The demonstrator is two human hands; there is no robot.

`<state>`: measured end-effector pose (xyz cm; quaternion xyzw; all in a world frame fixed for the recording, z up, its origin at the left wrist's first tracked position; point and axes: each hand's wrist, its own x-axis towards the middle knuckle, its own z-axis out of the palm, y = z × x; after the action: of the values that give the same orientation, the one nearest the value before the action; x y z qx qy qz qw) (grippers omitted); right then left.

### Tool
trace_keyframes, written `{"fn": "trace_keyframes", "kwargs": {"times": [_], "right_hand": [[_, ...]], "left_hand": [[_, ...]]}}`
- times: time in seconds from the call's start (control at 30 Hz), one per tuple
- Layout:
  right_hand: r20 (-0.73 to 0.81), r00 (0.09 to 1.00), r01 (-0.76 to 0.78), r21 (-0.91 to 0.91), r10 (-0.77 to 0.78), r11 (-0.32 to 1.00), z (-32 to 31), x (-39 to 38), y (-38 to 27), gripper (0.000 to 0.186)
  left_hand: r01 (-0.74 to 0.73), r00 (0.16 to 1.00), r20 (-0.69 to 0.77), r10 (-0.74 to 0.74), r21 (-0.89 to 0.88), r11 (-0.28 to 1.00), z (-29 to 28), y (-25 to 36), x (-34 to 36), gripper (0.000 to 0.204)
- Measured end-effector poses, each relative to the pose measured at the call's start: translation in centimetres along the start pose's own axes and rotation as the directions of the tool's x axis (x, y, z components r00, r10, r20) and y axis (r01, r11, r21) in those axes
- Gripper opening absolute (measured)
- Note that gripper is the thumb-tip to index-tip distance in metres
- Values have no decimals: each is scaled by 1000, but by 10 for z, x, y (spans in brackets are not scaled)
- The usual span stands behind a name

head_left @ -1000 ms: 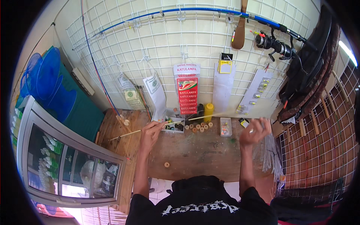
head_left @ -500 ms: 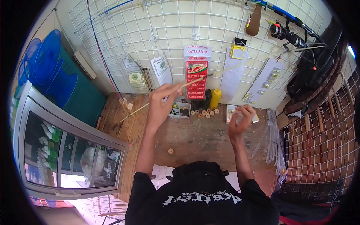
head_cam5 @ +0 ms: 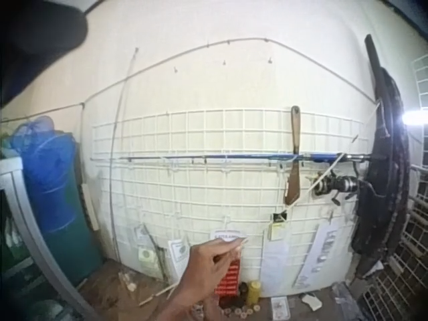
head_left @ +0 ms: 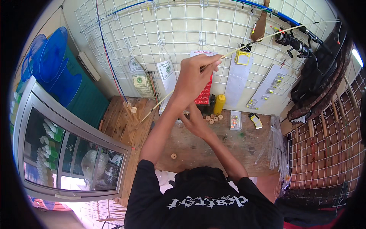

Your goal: Repairing or assembling components on a fishing rod.

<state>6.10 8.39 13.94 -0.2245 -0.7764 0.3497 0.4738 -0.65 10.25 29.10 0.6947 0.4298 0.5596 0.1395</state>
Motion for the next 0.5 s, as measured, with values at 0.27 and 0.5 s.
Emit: {"fn": "trace_keyframes", "kwargs": {"times": [0.27, 0.5], "right_hand": [[-16, 995, 104, 55, -103, 993, -5, 36, -14, 33], [-81, 996, -16, 120, 26, 993, -15, 46, -18, 15]], "left_hand": [[-167, 986, -5, 168, -71, 983, 8, 27, 35, 25], [-145, 989, -35, 141, -216, 966, 1, 45, 65, 25]]}}
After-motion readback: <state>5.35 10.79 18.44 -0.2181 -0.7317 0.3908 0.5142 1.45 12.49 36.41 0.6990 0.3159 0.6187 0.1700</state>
